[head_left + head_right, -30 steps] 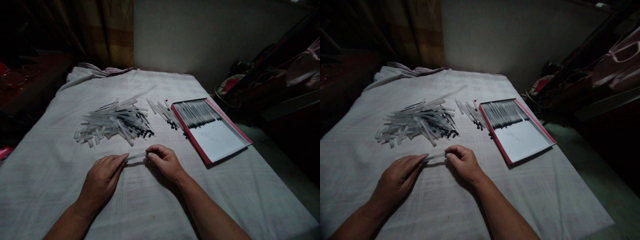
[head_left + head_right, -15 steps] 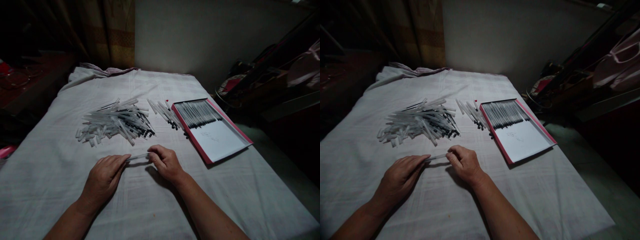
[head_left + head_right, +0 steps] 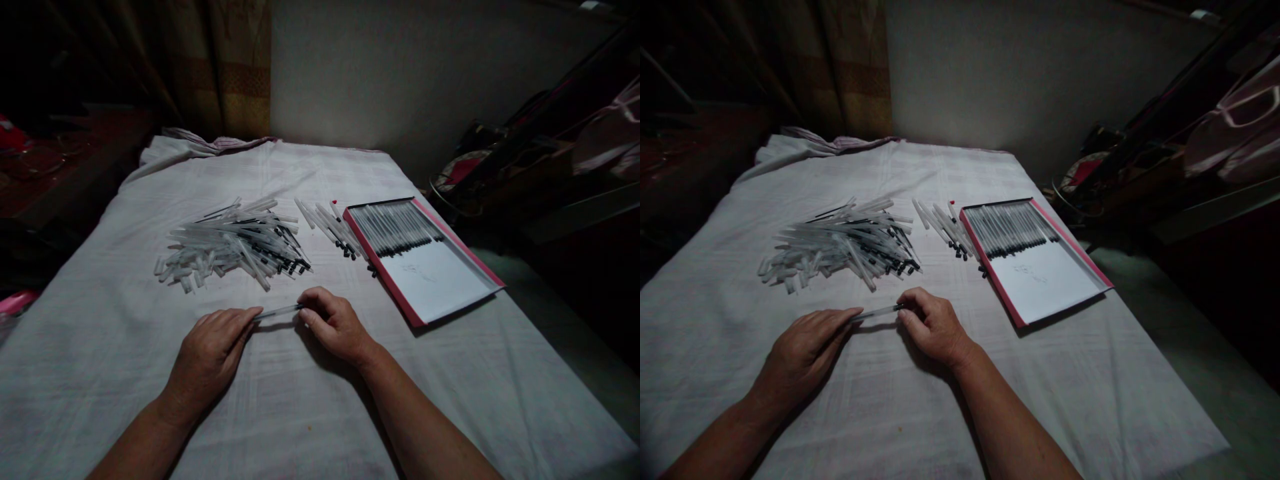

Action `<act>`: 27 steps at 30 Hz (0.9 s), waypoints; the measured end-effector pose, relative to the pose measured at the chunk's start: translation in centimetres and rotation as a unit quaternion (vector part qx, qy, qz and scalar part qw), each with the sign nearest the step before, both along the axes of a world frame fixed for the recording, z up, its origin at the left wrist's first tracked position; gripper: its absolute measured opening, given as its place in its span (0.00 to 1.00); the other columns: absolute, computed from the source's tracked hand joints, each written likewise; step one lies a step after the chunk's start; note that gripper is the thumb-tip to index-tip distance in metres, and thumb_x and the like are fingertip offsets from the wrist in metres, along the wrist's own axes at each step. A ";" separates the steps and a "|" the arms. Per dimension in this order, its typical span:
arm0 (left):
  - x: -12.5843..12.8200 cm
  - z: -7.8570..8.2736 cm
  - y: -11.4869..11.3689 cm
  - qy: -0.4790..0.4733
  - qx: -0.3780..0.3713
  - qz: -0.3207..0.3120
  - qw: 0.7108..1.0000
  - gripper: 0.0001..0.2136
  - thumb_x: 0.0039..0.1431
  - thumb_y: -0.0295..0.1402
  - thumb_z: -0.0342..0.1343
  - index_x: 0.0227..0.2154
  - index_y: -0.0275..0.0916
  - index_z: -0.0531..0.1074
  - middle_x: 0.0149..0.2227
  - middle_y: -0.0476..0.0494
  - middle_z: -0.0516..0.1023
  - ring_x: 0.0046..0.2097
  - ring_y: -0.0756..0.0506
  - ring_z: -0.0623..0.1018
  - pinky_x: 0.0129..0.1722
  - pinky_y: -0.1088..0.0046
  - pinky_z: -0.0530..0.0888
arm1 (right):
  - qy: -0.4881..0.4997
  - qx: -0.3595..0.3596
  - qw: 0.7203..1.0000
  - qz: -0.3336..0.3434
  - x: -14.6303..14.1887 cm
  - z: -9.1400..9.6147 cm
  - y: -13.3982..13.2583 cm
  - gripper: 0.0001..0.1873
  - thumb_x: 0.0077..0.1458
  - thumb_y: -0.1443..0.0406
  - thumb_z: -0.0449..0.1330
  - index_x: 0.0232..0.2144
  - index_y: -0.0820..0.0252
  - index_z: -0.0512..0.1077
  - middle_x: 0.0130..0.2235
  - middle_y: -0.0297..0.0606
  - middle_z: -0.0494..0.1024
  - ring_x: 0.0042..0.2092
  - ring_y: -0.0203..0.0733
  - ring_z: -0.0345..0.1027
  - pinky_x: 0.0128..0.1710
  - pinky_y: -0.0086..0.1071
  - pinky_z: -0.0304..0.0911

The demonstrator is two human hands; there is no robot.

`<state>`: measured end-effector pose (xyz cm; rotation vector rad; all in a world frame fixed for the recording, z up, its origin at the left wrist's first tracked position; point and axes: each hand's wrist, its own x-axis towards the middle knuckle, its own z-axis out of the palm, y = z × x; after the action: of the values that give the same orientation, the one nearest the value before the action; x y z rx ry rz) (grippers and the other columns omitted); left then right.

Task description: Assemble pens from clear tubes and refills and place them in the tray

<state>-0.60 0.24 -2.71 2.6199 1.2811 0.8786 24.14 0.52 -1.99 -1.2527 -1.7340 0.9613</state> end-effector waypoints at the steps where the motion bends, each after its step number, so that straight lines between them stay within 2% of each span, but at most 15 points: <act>1: 0.0 0.0 0.0 0.001 -0.004 0.003 1.000 0.13 0.70 0.36 0.48 0.51 0.42 0.73 0.41 0.43 0.83 0.41 0.43 0.81 0.42 0.66 0.75 | -0.003 0.003 1.000 0.001 0.0 0.0 0.0 0.04 0.58 0.65 0.58 0.36 0.56 0.72 0.30 0.33 0.77 0.31 0.37 0.69 0.33 0.30 0.62; 4: -0.1 -0.1 0.0 -0.001 -0.017 0.007 1.000 0.14 0.70 0.36 0.47 0.51 0.43 0.73 0.41 0.43 0.83 0.41 0.43 0.81 0.42 0.66 0.75 | -0.003 -0.003 1.000 0.002 0.0 0.0 0.1 0.06 0.61 0.62 0.56 0.33 0.56 0.71 0.28 0.33 0.76 0.30 0.37 0.69 0.34 0.30 0.62; 6: -0.1 -0.2 0.0 -0.006 -0.020 0.008 1.000 0.14 0.70 0.37 0.47 0.51 0.43 0.74 0.41 0.42 0.83 0.41 0.43 0.81 0.42 0.66 0.75 | 0.002 -0.010 1.000 0.004 0.0 0.0 0.0 0.06 0.60 0.62 0.57 0.39 0.55 0.71 0.28 0.32 0.76 0.30 0.36 0.68 0.33 0.30 0.63; 8: 0.0 -0.2 0.0 -0.008 -0.015 0.009 1.000 0.13 0.70 0.37 0.47 0.51 0.43 0.74 0.41 0.43 0.83 0.41 0.43 0.81 0.42 0.66 0.75 | -0.001 -0.001 1.000 0.003 0.0 0.1 0.0 0.09 0.58 0.64 0.59 0.42 0.55 0.71 0.30 0.32 0.77 0.30 0.36 0.68 0.33 0.29 0.63; 12: 0.1 0.0 0.0 -0.009 0.001 -0.001 1.000 0.12 0.70 0.35 0.48 0.50 0.41 0.73 0.40 0.43 0.83 0.40 0.44 0.81 0.41 0.67 0.75 | -0.015 0.011 1.000 0.005 0.0 0.0 0.0 0.04 0.60 0.64 0.56 0.35 0.56 0.71 0.30 0.34 0.77 0.31 0.37 0.70 0.34 0.30 0.63; 17: 0.1 0.1 0.0 -0.006 0.002 0.001 1.000 0.12 0.70 0.35 0.49 0.50 0.41 0.73 0.40 0.43 0.83 0.40 0.44 0.81 0.41 0.67 0.75 | -0.021 0.009 1.000 0.008 0.1 -0.1 0.0 0.09 0.59 0.64 0.58 0.43 0.55 0.70 0.32 0.33 0.78 0.31 0.37 0.70 0.34 0.30 0.63; 21: 0.1 0.1 0.0 -0.007 -0.010 0.008 1.000 0.13 0.70 0.36 0.48 0.50 0.42 0.74 0.40 0.43 0.83 0.40 0.44 0.82 0.41 0.67 0.75 | -0.035 0.022 0.999 0.012 0.1 -0.1 0.0 0.04 0.60 0.64 0.56 0.36 0.56 0.72 0.31 0.34 0.77 0.32 0.38 0.70 0.35 0.30 0.63; 25: 0.1 0.1 0.0 -0.006 -0.014 0.007 1.000 0.13 0.70 0.36 0.48 0.50 0.42 0.74 0.41 0.43 0.84 0.41 0.44 0.82 0.41 0.67 0.75 | -0.019 0.018 1.000 0.015 0.2 -0.1 0.0 0.09 0.60 0.64 0.57 0.44 0.56 0.71 0.31 0.33 0.77 0.31 0.38 0.70 0.34 0.30 0.64; 27: 0.1 0.1 -0.1 -0.008 -0.014 0.009 1.000 0.13 0.70 0.36 0.47 0.49 0.42 0.74 0.41 0.43 0.84 0.41 0.44 0.82 0.41 0.66 0.75 | -0.021 0.028 0.999 0.012 0.2 -0.2 0.0 0.08 0.60 0.65 0.57 0.42 0.55 0.71 0.32 0.34 0.78 0.32 0.38 0.70 0.35 0.30 0.64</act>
<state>-0.46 0.16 -2.62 2.5780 1.3067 0.8764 24.35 0.55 -2.15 -1.2268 -1.8005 0.8997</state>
